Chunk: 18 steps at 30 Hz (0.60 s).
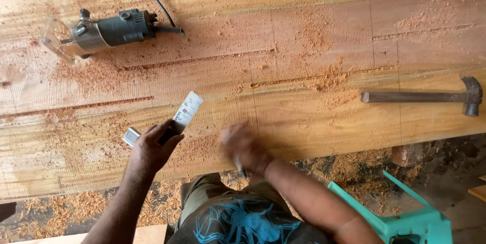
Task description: The person uses a try square and a pencil to draw straight lines and cross marks on a large wooden plank. They repeatedly reposition the square to create a grid of reference lines across the surface. A router and hammer are visible nearby but not used during the marking process.
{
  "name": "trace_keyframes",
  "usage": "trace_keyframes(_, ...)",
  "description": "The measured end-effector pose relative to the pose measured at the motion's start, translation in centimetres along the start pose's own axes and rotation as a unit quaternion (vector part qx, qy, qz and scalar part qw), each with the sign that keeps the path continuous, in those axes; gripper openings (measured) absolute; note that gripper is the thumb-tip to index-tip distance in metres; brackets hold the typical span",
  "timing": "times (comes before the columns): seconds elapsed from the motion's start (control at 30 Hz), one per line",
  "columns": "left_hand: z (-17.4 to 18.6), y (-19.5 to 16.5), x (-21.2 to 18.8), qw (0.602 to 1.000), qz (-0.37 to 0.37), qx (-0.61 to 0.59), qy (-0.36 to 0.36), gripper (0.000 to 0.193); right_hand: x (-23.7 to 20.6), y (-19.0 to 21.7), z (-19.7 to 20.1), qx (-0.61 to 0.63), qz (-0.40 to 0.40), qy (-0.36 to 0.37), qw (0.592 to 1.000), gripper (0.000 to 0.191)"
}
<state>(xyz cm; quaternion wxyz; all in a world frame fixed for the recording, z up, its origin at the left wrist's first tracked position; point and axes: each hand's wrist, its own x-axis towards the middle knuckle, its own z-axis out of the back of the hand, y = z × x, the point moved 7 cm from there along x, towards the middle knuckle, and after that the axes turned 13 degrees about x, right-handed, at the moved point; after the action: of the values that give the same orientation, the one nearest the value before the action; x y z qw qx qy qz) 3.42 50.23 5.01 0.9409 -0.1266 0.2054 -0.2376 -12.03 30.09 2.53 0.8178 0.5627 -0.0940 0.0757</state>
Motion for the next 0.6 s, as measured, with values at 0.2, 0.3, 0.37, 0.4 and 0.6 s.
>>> trace_keyframes(0.2, -0.8, -2.1, 1.8, 0.999, -0.037, -0.019, 0.007, 0.055, -5.2, -3.1, 1.4, 0.436, -0.141, -0.122, 0.881, 0.047)
trace_keyframes(0.3, -0.7, -2.6, 2.4, 0.998, -0.062, -0.025, 0.0, 0.055, -6.8, -5.6, 12.3, -0.155, -0.179, -0.274, 0.932, 0.025)
trace_keyframes(0.37, -0.7, -2.5, 2.5, 0.998, -0.066, -0.023, 0.003, 0.055, -8.3, -5.5, 15.8, -0.334, -0.161, -0.26, 0.892, 0.023)
trace_keyframes(0.4, -0.8, -2.3, 2.5, 0.998, -0.059, -0.019, 0.008, 0.055, -8.8, -5.7, 16.6, -0.352, -0.152, -0.266, 0.884, 0.03)
trace_keyframes(0.6, -1.7, -1.2, 3.0, 0.998, -0.047, -0.003, 0.036, 0.054, -11.0, -6.2, 16.4, -0.399, -0.167, -0.286, 0.855, 0.052)
